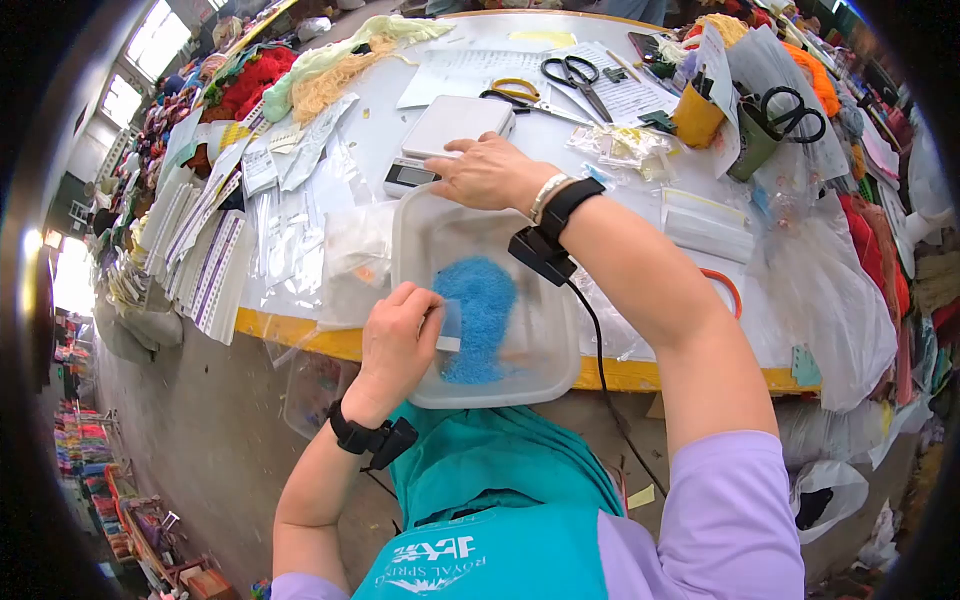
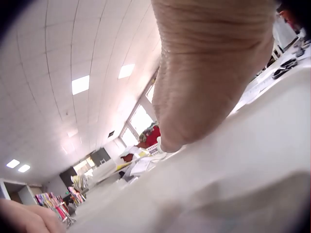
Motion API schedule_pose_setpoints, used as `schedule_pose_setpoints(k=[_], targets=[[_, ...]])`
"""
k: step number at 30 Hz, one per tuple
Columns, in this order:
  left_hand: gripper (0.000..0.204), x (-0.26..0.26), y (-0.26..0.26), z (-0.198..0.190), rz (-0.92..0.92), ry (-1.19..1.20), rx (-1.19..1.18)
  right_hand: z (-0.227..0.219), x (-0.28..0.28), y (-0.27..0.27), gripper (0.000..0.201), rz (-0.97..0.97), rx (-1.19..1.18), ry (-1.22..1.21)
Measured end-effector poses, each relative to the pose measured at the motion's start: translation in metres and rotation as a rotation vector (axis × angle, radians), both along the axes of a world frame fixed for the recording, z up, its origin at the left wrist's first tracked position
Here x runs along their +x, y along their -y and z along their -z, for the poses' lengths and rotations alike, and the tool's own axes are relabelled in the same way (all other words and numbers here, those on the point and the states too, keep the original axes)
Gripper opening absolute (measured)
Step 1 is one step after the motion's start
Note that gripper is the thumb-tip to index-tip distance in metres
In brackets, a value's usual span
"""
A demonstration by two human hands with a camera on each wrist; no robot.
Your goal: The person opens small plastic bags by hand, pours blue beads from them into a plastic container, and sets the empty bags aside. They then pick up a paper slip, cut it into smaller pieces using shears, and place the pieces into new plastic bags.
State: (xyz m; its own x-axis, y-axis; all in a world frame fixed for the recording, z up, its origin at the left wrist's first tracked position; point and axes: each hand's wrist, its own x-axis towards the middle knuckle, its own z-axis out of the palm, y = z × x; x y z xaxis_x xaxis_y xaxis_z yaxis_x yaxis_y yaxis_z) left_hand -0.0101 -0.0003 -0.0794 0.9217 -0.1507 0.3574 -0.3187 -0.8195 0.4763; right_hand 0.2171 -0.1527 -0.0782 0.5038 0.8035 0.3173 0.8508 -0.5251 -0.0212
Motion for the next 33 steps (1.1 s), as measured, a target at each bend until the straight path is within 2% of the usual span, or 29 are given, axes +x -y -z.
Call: schedule_pose_setpoints(k=[3,6,9,12,15,16,19,22,25,28,31,33], targets=[[0.005,0.005,-0.002,0.004,-0.008,0.005,-0.045,-0.006,-0.011,0.021,0.041,0.078,0.241,-0.031],[0.004,0.008,-0.004,0.005,-0.023,-0.005,-0.052,-0.024,-0.058,0.049,0.03,0.1,0.416,-0.1],[0.003,0.014,-0.003,0.008,-0.027,0.061,-0.058,-0.026,-0.104,0.068,0.022,0.221,0.36,-0.398],[0.006,0.014,-0.005,0.011,0.0,0.079,-0.023,-0.009,-0.138,0.071,0.018,0.074,0.269,-0.472],[0.007,0.011,-0.004,0.001,-0.011,0.196,0.017,-0.006,-0.161,0.062,0.021,0.122,0.285,-0.586],[0.007,0.009,-0.005,-0.003,-0.026,0.25,0.029,-0.013,-0.169,0.058,0.025,0.161,0.374,-0.7],[0.01,0.001,-0.001,-0.016,-0.071,-0.089,-0.436,-0.031,-0.185,0.045,0.032,0.233,0.505,-1.025],[0.017,-0.005,0.001,-0.031,-0.128,-0.173,-0.57,-0.024,-0.195,0.036,0.038,0.14,0.663,-0.964],[0.021,-0.006,0.005,-0.028,-0.068,-0.185,-0.656,-0.025,-0.199,0.031,0.037,0.076,0.696,-1.041],[0.022,-0.005,0.002,-0.025,-0.016,-0.224,-0.631,-0.01,-0.198,0.026,0.03,0.1,0.79,-0.998],[0.023,-0.009,0.005,-0.034,-0.027,-0.265,-0.544,-0.009,-0.195,0.03,0.023,0.219,0.763,-1.054],[0.02,-0.011,0.007,-0.042,-0.034,-0.179,-0.358,-0.009,-0.191,0.033,0.021,0.235,0.7,-0.947]])
